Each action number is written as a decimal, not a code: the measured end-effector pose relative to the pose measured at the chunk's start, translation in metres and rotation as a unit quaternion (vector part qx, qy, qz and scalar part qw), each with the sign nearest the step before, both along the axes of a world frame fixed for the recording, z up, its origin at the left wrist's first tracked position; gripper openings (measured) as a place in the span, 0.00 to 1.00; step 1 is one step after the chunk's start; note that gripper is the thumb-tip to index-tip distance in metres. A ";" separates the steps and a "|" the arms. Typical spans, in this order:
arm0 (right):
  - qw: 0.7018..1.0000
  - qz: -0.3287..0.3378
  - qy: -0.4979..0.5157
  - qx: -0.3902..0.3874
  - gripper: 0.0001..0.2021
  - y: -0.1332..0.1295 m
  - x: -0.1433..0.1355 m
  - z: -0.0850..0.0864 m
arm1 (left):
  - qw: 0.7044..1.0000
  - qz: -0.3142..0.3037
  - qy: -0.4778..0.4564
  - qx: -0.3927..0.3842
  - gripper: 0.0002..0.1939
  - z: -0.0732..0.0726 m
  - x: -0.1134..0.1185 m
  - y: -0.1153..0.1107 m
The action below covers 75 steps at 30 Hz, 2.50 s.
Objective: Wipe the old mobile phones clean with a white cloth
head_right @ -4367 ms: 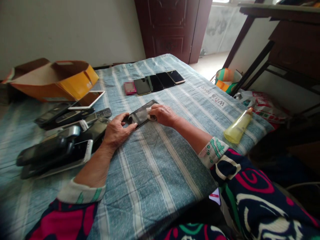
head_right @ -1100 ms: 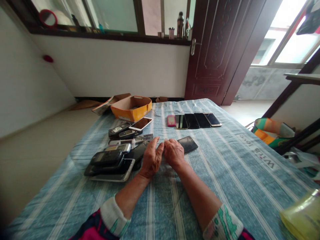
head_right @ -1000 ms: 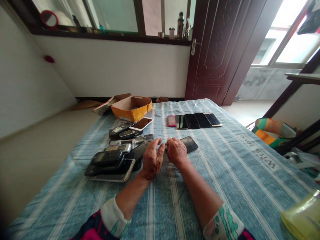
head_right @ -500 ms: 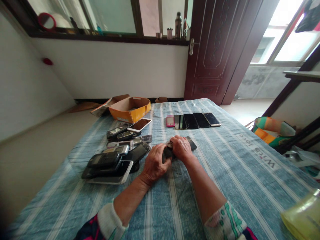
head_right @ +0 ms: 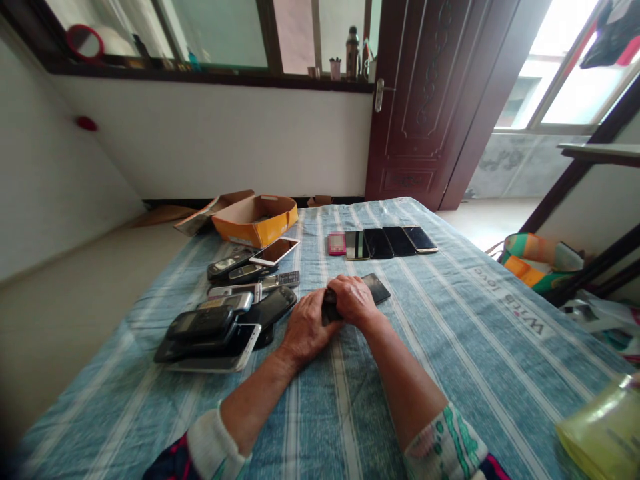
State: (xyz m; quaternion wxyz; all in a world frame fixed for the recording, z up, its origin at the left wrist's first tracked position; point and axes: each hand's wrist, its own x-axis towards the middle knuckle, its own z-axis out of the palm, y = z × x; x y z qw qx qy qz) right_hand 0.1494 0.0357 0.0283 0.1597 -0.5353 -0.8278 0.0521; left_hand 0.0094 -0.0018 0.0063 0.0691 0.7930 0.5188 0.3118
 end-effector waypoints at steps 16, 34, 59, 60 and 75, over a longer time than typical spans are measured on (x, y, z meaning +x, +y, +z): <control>0.993 -0.116 -0.033 0.004 0.16 0.005 0.021 -0.002 | 0.999 0.017 0.022 -0.022 0.31 0.004 0.001 0.002; 0.979 -0.195 -0.055 0.023 0.15 0.004 0.020 -0.005 | 1.000 0.008 0.020 -0.021 0.35 -0.001 -0.002 0.005; 0.979 -0.200 -0.028 0.027 0.15 0.004 0.029 -0.011 | 1.000 0.003 0.011 -0.015 0.32 0.000 -0.004 0.003; 0.976 -0.216 -0.023 0.025 0.15 0.005 0.033 -0.012 | 1.000 0.004 0.011 -0.016 0.32 0.000 -0.004 0.004; 0.955 -0.284 -0.086 0.013 0.16 0.005 0.036 -0.008 | 0.999 0.009 0.021 -0.033 0.32 -0.001 -0.003 0.005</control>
